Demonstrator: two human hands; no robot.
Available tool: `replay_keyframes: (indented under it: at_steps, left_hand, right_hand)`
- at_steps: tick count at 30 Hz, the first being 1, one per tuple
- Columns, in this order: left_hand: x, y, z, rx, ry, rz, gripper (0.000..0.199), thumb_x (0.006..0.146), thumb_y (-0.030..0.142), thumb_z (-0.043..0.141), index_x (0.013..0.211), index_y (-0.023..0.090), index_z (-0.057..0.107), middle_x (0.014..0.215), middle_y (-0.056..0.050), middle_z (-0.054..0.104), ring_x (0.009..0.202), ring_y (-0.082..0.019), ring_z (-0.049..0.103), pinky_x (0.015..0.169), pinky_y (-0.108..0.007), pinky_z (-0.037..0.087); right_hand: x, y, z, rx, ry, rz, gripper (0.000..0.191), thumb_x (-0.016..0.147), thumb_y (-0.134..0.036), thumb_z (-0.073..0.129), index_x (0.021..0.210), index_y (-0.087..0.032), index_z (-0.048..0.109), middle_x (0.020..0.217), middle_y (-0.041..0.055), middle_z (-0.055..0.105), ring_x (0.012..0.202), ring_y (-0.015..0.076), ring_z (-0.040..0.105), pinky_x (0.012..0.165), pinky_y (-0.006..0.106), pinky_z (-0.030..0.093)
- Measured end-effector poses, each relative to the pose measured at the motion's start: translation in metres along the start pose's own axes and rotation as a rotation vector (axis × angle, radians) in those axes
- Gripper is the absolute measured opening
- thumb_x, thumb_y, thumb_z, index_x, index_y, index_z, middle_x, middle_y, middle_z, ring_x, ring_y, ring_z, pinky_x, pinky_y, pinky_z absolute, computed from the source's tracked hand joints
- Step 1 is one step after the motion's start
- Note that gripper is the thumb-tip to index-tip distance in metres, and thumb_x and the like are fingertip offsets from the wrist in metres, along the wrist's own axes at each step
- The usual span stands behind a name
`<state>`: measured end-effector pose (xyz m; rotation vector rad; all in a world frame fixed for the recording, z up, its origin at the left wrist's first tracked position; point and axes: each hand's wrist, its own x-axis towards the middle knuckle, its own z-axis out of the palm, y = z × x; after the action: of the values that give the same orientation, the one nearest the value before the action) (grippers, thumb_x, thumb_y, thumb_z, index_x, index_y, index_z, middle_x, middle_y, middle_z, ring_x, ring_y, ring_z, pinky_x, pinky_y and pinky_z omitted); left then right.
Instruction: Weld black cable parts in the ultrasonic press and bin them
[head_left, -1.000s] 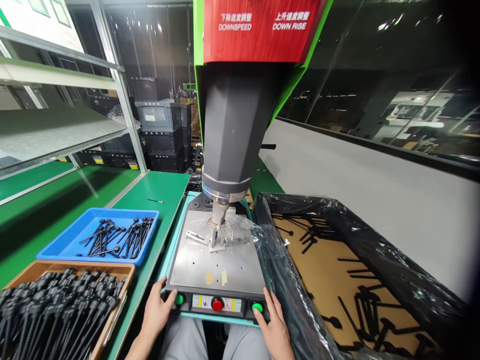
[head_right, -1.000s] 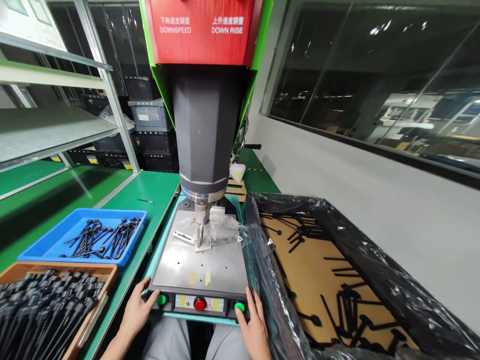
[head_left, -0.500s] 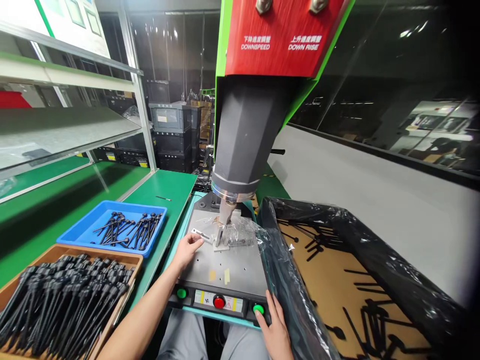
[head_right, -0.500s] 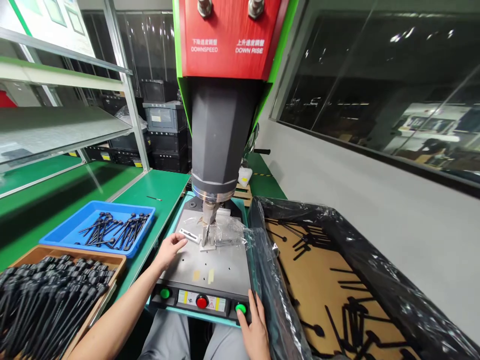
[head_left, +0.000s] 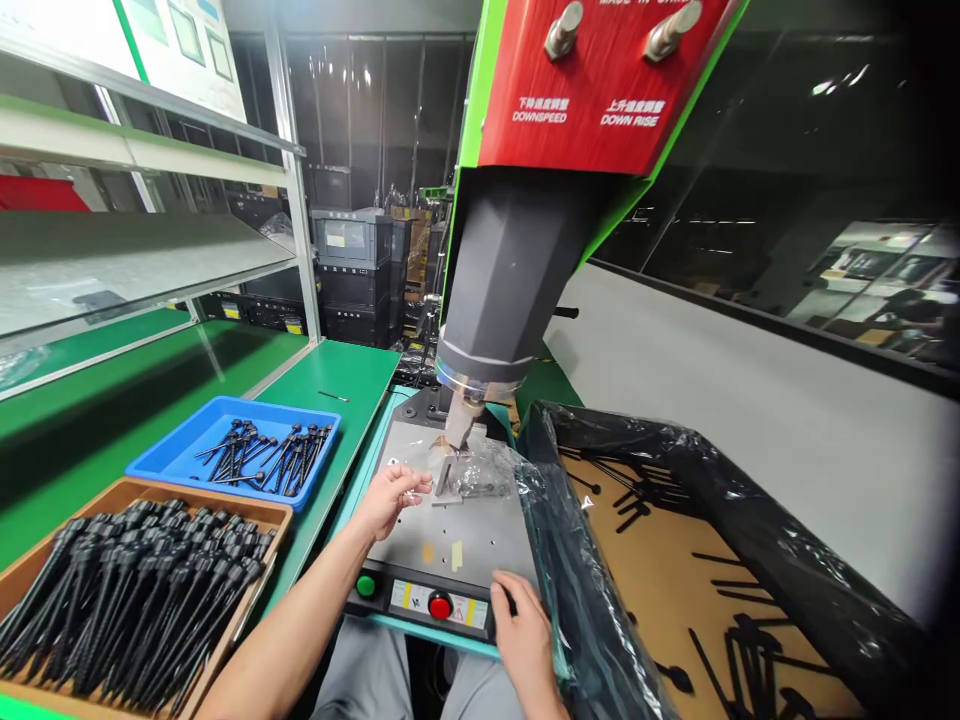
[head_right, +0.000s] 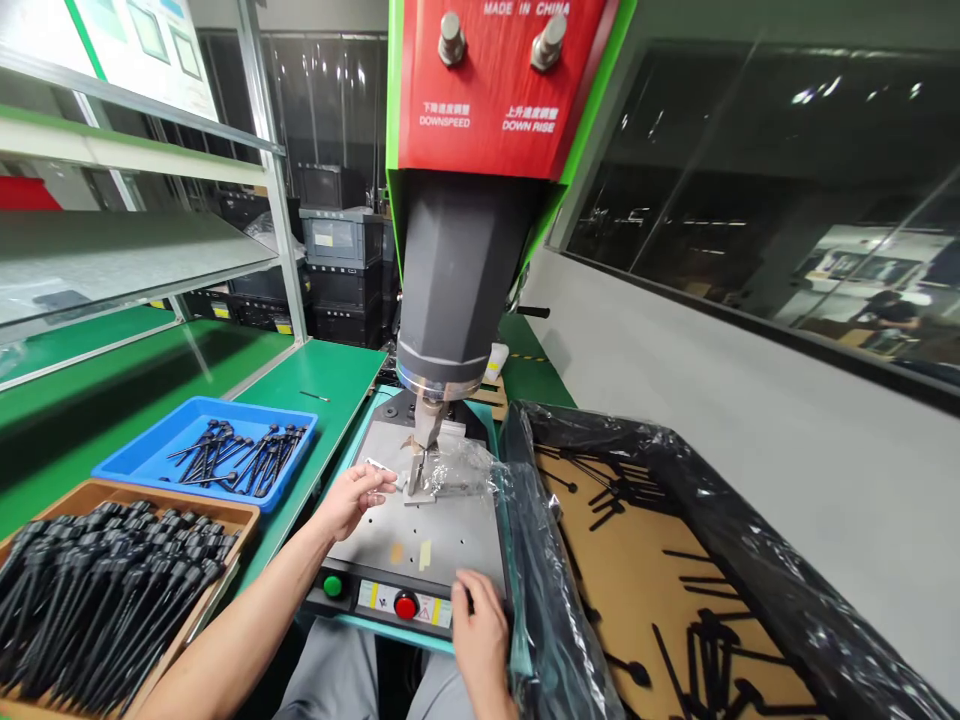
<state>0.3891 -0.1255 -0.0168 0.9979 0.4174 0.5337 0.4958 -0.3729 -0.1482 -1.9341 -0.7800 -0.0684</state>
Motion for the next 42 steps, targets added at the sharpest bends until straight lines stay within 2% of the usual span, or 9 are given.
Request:
replay_keyframes:
  at_steps: [3, 5, 10, 16, 19, 26, 35, 39, 42]
  left_hand:
    - [-0.004, 0.005, 0.011, -0.112, 0.008, -0.056, 0.029, 0.068, 0.030, 0.080, 0.070, 0.016, 0.054, 0.105, -0.013, 0.072, 0.082, -0.018, 0.070, 0.060, -0.022, 0.051]
    - [-0.007, 0.005, 0.016, -0.171, 0.032, -0.100, 0.027, 0.070, 0.027, 0.078, 0.076, 0.016, 0.055, 0.108, -0.014, 0.071, 0.081, -0.018, 0.071, 0.057, -0.020, 0.053]
    - [-0.011, -0.001, 0.017, -0.295, 0.058, -0.159, 0.019, 0.075, 0.023, 0.072, 0.083, 0.016, 0.056, 0.107, -0.013, 0.071, 0.084, -0.020, 0.072, 0.059, -0.020, 0.058]
    - [-0.012, -0.006, 0.018, -0.269, 0.030, -0.161, 0.028, 0.073, 0.028, 0.076, 0.090, 0.017, 0.056, 0.106, -0.012, 0.071, 0.087, -0.022, 0.073, 0.061, -0.024, 0.061]
    - [-0.013, -0.004, 0.022, -0.259, 0.036, -0.163, 0.029, 0.073, 0.026, 0.076, 0.091, 0.017, 0.055, 0.106, -0.012, 0.072, 0.083, -0.021, 0.073, 0.056, -0.022, 0.059]
    - [-0.009, 0.001, 0.029, -0.253, 0.055, -0.163, 0.030, 0.072, 0.027, 0.077, 0.086, 0.016, 0.052, 0.106, -0.013, 0.071, 0.081, -0.022, 0.074, 0.054, -0.020, 0.058]
    - [-0.006, 0.002, 0.025, -0.262, 0.104, -0.118, 0.026, 0.074, 0.024, 0.074, 0.086, 0.016, 0.052, 0.109, -0.013, 0.070, 0.078, -0.019, 0.073, 0.052, -0.019, 0.058]
    - [-0.011, -0.007, 0.019, -0.247, 0.147, -0.142, 0.020, 0.077, 0.021, 0.071, 0.086, 0.015, 0.054, 0.106, -0.013, 0.071, 0.076, -0.019, 0.073, 0.051, -0.019, 0.058]
    - [-0.015, -0.014, 0.012, -0.215, 0.148, -0.171, 0.019, 0.077, 0.021, 0.071, 0.085, 0.015, 0.054, 0.104, -0.014, 0.071, 0.075, -0.018, 0.072, 0.050, -0.019, 0.057]
  right_hand:
    - [0.017, -0.037, 0.033, 0.215, -0.275, 0.048, 0.040, 0.089, -0.051, 0.052, 0.103, -0.019, 0.071, 0.097, 0.0113, 0.073, 0.087, 0.0271, 0.069, 0.077, 0.037, 0.057]
    - [0.032, -0.055, 0.054, 0.262, -0.326, 0.014, 0.039, 0.089, -0.045, 0.052, 0.112, -0.017, 0.068, 0.097, 0.0098, 0.074, 0.086, 0.0256, 0.070, 0.079, 0.037, 0.056]
    - [0.081, -0.080, 0.084, 0.265, -0.147, -0.115, 0.046, 0.090, -0.033, 0.046, 0.133, -0.018, 0.053, 0.086, 0.0050, 0.070, 0.077, 0.0213, 0.066, 0.076, 0.036, 0.055]
    - [0.128, -0.087, 0.082, 0.021, 0.247, -0.190, 0.048, 0.092, -0.040, 0.044, 0.131, -0.015, 0.055, 0.121, 0.0169, 0.052, 0.115, 0.0303, 0.050, 0.099, 0.049, 0.041]
    - [0.152, -0.089, 0.080, 0.023, 0.192, -0.190, 0.050, 0.090, -0.043, 0.046, 0.126, -0.010, 0.058, 0.129, 0.0195, 0.047, 0.124, 0.0333, 0.041, 0.107, 0.052, 0.031]
    - [0.191, -0.094, 0.080, 0.105, 0.057, -0.154, 0.036, 0.086, -0.039, 0.050, 0.103, -0.014, 0.069, 0.105, 0.0138, 0.065, 0.106, 0.0291, 0.056, 0.097, 0.047, 0.042]
    - [0.180, -0.110, 0.062, 0.277, 0.042, -0.044, 0.039, 0.080, -0.045, 0.055, 0.101, -0.013, 0.065, 0.109, 0.0155, 0.064, 0.109, 0.0298, 0.054, 0.102, 0.047, 0.036]
    - [0.143, -0.108, 0.052, 0.396, 0.004, 0.104, 0.046, 0.078, -0.055, 0.058, 0.101, -0.015, 0.064, 0.112, 0.0164, 0.065, 0.111, 0.0308, 0.057, 0.099, 0.047, 0.040]
    - [0.102, -0.105, 0.039, 0.515, -0.124, 0.206, 0.049, 0.080, -0.061, 0.055, 0.099, -0.017, 0.063, 0.094, 0.0123, 0.070, 0.087, 0.0266, 0.067, 0.079, 0.042, 0.053]
